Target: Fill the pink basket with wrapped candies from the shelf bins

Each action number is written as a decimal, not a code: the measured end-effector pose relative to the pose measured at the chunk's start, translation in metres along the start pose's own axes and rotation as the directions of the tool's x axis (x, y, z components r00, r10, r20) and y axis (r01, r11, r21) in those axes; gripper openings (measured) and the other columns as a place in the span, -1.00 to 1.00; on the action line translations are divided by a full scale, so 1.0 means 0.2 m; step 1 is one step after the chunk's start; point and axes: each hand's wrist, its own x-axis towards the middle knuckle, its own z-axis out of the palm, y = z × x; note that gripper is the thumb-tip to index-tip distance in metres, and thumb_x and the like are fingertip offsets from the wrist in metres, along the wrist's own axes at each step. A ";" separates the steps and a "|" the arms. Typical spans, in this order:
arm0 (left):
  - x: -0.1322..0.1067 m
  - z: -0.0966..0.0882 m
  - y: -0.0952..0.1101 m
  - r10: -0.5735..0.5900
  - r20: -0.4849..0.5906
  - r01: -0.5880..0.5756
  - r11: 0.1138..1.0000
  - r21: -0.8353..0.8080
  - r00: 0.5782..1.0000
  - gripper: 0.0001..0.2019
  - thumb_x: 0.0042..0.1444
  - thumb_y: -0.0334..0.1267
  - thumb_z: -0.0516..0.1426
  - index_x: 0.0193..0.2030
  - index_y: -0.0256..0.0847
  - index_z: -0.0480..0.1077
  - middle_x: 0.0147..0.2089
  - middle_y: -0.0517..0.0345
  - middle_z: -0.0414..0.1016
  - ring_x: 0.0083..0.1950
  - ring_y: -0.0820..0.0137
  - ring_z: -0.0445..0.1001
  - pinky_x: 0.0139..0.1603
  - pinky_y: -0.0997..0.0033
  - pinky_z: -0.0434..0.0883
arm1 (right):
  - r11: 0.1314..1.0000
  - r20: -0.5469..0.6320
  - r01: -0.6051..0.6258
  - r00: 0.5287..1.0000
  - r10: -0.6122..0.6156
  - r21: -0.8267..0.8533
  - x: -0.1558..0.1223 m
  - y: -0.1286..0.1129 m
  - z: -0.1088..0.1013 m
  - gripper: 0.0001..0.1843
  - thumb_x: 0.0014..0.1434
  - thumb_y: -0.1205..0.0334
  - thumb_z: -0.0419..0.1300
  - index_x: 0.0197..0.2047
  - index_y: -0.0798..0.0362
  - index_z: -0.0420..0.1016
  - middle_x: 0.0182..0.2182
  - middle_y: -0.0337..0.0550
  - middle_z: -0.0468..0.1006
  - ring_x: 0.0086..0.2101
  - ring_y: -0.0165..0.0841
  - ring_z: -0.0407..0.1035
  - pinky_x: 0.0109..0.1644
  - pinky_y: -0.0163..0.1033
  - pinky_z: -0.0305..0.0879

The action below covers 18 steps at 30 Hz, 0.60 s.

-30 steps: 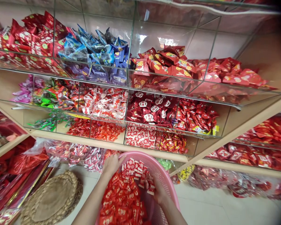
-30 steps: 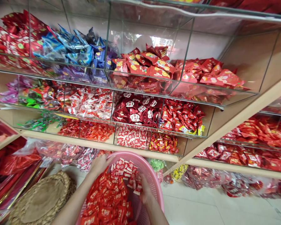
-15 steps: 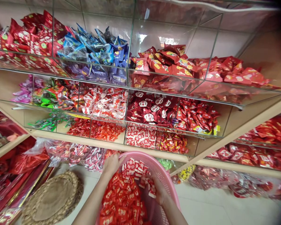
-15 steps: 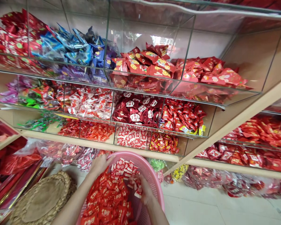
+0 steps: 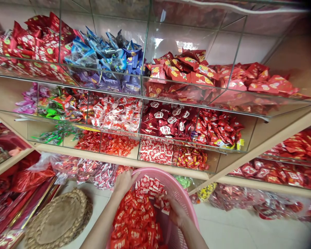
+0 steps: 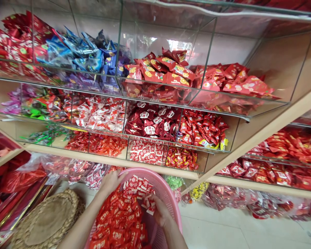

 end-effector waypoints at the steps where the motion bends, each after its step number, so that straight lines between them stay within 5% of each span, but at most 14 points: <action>1: 0.00 0.00 0.00 -0.002 0.003 0.002 1.000 0.000 1.000 -0.38 0.22 0.20 -0.24 -0.16 -0.24 0.44 -0.23 -0.15 0.57 -0.20 0.13 0.55 -0.22 0.27 0.37 | 1.000 0.017 -0.025 1.000 0.025 0.016 0.00 -0.01 0.00 -0.89 -0.18 0.30 0.32 -0.49 0.11 0.53 -0.49 -0.13 0.55 -0.51 -0.43 0.37 -0.26 -0.29 0.37; 6: 0.00 0.00 0.01 -0.011 0.018 0.011 1.000 0.007 1.000 -0.41 0.23 0.17 -0.21 -0.14 -0.24 0.44 -0.22 -0.16 0.57 -0.17 0.12 0.55 -0.20 0.26 0.37 | 1.000 -0.022 -0.012 1.000 0.012 0.013 -0.01 -0.05 -0.01 -0.85 -0.14 0.21 0.34 -0.44 0.04 0.51 -0.41 -0.13 0.56 -0.38 -0.36 0.42 -0.21 -0.26 0.35; 18: 0.01 0.01 0.00 -0.010 0.011 0.010 1.000 0.015 1.000 -0.40 0.22 0.20 -0.22 -0.14 -0.23 0.44 -0.24 -0.14 0.57 -0.16 0.12 0.55 -0.21 0.27 0.38 | 0.997 -0.127 -0.079 0.989 0.079 0.003 -0.02 -0.02 0.00 -0.73 -0.21 0.27 0.40 -0.37 0.05 0.50 -0.56 -0.23 0.52 -0.56 -0.49 0.35 -0.58 -0.47 0.18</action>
